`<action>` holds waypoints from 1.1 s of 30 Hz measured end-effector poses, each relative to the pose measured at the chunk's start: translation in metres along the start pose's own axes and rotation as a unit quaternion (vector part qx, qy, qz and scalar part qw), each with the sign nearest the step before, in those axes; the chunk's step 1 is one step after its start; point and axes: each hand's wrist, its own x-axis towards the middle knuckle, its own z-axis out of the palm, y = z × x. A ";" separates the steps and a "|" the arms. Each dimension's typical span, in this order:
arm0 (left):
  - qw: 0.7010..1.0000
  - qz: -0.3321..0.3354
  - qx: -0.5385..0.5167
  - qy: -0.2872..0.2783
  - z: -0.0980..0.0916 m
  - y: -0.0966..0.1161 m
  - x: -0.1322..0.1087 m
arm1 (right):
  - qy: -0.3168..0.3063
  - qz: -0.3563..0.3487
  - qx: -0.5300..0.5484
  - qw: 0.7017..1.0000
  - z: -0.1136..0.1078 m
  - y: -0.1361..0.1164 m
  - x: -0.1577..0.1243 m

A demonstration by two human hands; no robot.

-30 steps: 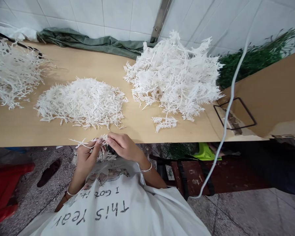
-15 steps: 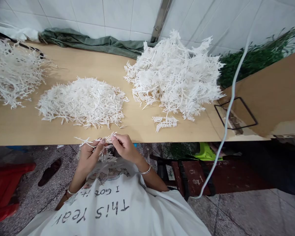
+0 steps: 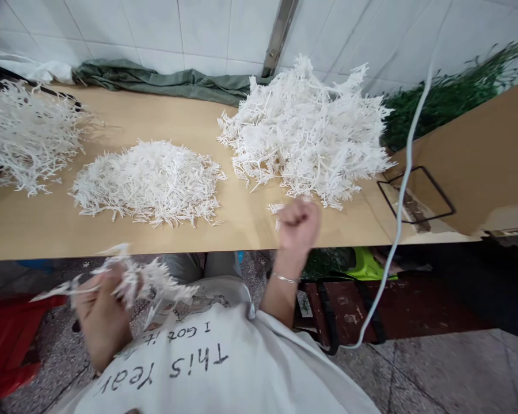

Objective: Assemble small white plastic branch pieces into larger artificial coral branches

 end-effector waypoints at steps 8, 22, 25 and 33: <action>0.996 0.048 0.007 -0.074 0.019 0.007 0.024 | -0.144 0.066 -0.265 0.951 0.024 0.033 -0.006; 0.989 0.031 0.047 -0.139 0.022 -0.008 0.052 | -0.110 -0.024 -0.478 0.871 0.080 0.077 0.005; 0.985 0.050 0.080 -0.142 0.026 -0.004 0.051 | -0.246 -0.022 -0.324 0.913 0.079 0.061 -0.007; 0.973 0.093 0.143 -0.156 0.032 0.003 0.040 | -0.292 0.002 -0.294 0.910 0.097 0.059 -0.029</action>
